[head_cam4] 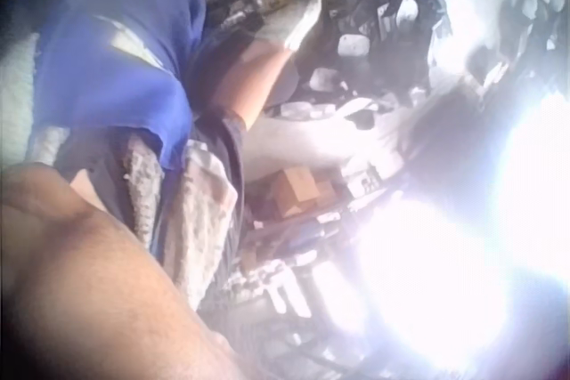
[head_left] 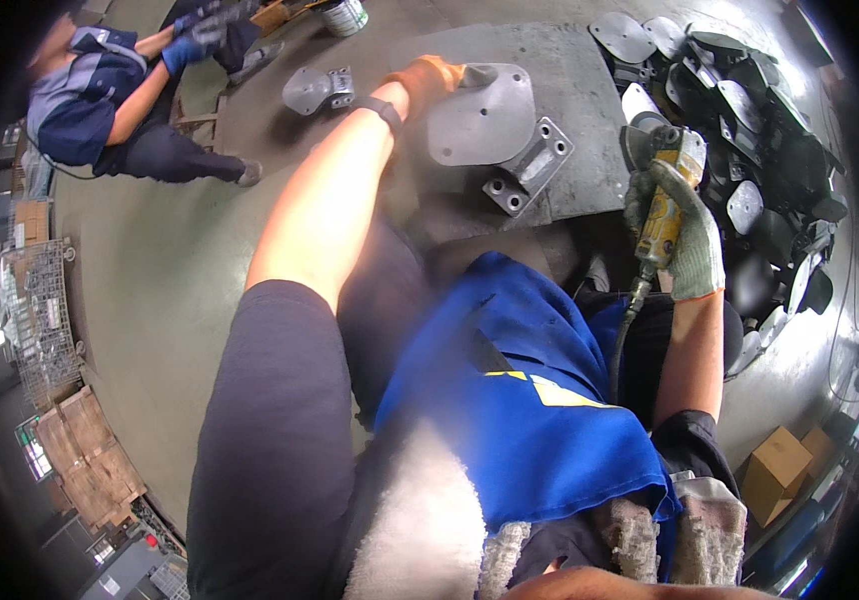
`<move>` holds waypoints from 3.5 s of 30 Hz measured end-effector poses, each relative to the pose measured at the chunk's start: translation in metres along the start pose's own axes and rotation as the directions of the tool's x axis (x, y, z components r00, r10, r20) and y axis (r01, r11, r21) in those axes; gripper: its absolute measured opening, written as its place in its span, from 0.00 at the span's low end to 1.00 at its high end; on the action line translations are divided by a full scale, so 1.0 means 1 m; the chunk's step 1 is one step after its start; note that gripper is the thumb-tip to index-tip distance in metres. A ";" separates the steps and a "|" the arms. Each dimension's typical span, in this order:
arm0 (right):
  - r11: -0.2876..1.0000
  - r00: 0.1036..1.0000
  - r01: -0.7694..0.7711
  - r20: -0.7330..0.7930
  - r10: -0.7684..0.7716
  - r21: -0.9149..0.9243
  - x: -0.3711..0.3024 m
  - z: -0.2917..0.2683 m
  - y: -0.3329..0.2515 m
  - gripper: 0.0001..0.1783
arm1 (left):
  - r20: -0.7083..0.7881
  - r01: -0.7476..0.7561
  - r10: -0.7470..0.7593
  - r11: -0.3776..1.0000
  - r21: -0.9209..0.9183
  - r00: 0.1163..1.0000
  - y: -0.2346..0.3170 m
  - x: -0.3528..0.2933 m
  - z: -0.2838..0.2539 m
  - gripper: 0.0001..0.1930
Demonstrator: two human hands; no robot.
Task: The person sits on the floor and uses a handheld angle grinder to smooth the surface of metal parts. They pick up a part, grind it, and place it on a nearby pile, repeating this process for several units.
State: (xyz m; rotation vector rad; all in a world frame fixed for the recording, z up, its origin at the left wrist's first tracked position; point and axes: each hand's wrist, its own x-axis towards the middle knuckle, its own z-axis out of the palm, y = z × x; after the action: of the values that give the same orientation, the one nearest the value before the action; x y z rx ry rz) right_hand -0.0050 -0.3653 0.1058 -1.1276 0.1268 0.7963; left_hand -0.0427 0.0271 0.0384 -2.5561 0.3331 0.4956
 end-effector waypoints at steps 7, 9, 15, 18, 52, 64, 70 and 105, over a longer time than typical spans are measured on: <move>0.990 0.997 -0.075 0.002 0.076 -0.119 0.013 -0.009 0.015 0.17 | -0.380 0.268 -0.536 0.778 -0.568 0.754 -0.036 -0.071 0.050 0.13; 0.987 0.997 -0.077 -0.037 0.072 -0.140 0.010 -0.001 0.018 0.17 | -0.446 0.352 -0.508 0.851 -0.389 0.737 -0.045 -0.115 0.026 0.10; 0.986 0.996 -0.085 -0.008 0.085 -0.141 0.021 -0.002 0.022 0.15 | 0.183 0.841 -0.889 0.306 -0.446 0.420 -0.064 -0.137 0.024 0.23; 0.984 0.999 -0.045 -0.014 0.043 -0.173 0.019 0.008 0.010 0.15 | 0.405 0.850 -0.890 -0.038 -0.526 0.211 -0.084 -0.103 0.070 0.35; 0.840 0.879 0.473 -0.205 -0.430 0.266 0.005 -0.099 -0.086 0.26 | -0.053 -0.271 -0.290 -0.795 -0.542 0.956 0.009 0.121 -0.122 0.32; 0.785 0.790 0.589 -0.338 -0.511 0.189 -0.014 -0.143 -0.087 0.23 | 0.563 0.567 -0.170 -0.030 -0.823 0.809 0.150 0.359 -0.099 0.30; 0.722 0.704 0.689 -0.298 -0.645 0.064 -0.030 -0.155 -0.090 0.23 | 0.595 0.408 -0.011 -0.718 -0.564 0.804 0.189 0.354 -0.112 0.20; 0.957 0.990 -0.023 0.126 0.061 -0.288 -0.033 -0.021 -0.043 0.13 | 0.379 0.706 -0.701 0.250 -0.663 0.604 0.003 0.020 0.046 0.30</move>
State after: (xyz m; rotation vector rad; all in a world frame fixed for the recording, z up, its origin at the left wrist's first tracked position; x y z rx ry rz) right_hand 0.0043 -0.4084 0.1444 -1.3428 -0.0802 0.9469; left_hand -0.0389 0.0456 -0.0077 -3.0698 -1.3530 0.2887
